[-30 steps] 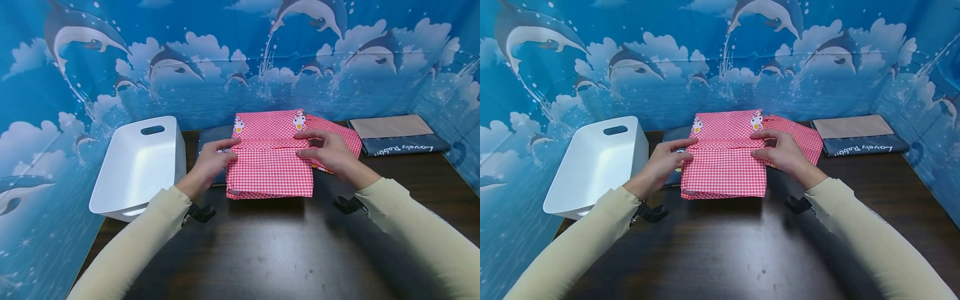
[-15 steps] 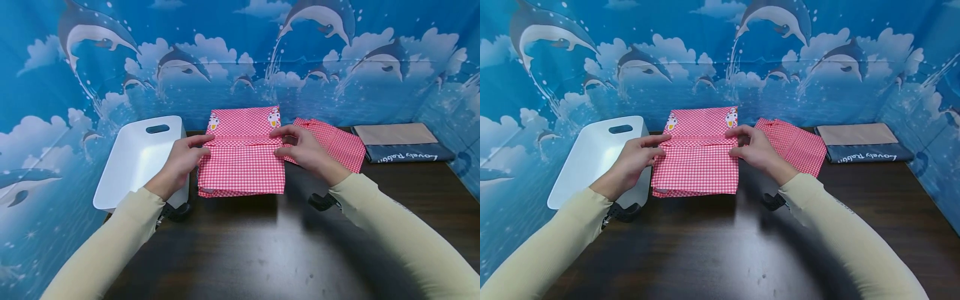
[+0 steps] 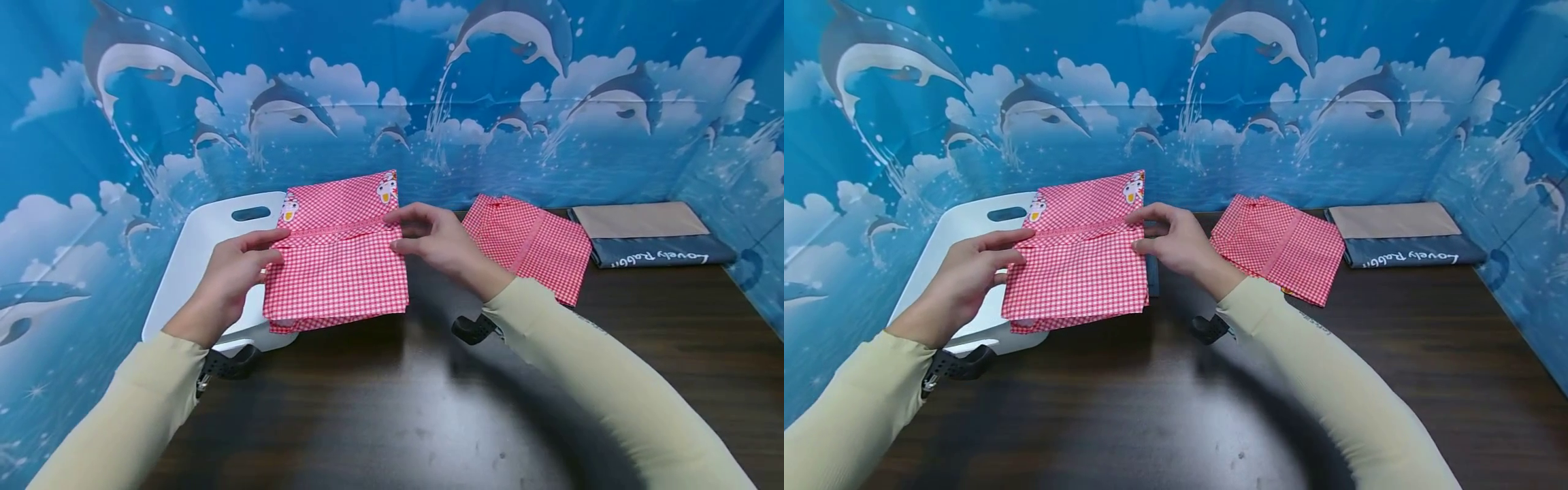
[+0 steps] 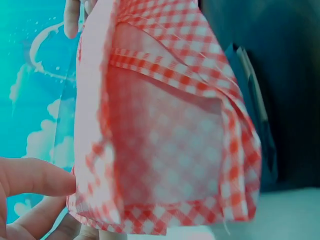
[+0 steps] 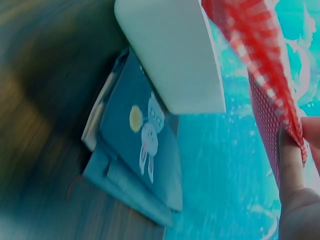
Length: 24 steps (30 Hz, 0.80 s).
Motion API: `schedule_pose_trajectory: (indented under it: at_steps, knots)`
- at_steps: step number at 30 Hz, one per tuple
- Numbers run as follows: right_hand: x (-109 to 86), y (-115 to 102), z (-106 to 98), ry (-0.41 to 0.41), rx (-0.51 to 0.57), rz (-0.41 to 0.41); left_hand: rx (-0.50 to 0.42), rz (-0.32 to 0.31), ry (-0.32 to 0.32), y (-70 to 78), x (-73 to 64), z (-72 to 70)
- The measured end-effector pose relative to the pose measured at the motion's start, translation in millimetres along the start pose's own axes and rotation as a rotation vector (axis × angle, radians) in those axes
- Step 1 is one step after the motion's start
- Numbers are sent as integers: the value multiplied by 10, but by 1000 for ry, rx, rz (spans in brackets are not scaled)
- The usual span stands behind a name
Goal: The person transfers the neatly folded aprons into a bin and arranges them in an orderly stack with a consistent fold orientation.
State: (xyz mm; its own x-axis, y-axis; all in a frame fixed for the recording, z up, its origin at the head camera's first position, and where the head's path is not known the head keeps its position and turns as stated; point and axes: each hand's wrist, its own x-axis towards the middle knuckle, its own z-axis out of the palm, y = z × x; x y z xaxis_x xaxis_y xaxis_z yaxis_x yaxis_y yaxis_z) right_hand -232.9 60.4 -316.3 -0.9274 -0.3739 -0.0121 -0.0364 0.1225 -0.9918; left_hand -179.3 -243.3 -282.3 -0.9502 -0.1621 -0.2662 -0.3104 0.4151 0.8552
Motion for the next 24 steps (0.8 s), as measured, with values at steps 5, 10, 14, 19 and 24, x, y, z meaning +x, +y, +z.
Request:
schedule_pose_trajectory:
  at_steps: [5, 10, 14, 19, 24]
  knots:
    - [97, -91, 221, -4, 7, 25, 23, -22, 47, -27, -16, -181]
    - [176, -157, 392, -33, 2, 44, 18, -62, 66, -63, -23, -357]
    - [242, -173, 553, -93, 41, 32, 13, -96, 93, -101, -40, -506]
    - [299, -218, 769, -205, 62, 11, 31, -116, 138, -145, -48, -638]
    - [340, -272, 964, -257, 51, -15, 32, -140, 180, -198, -67, -769]
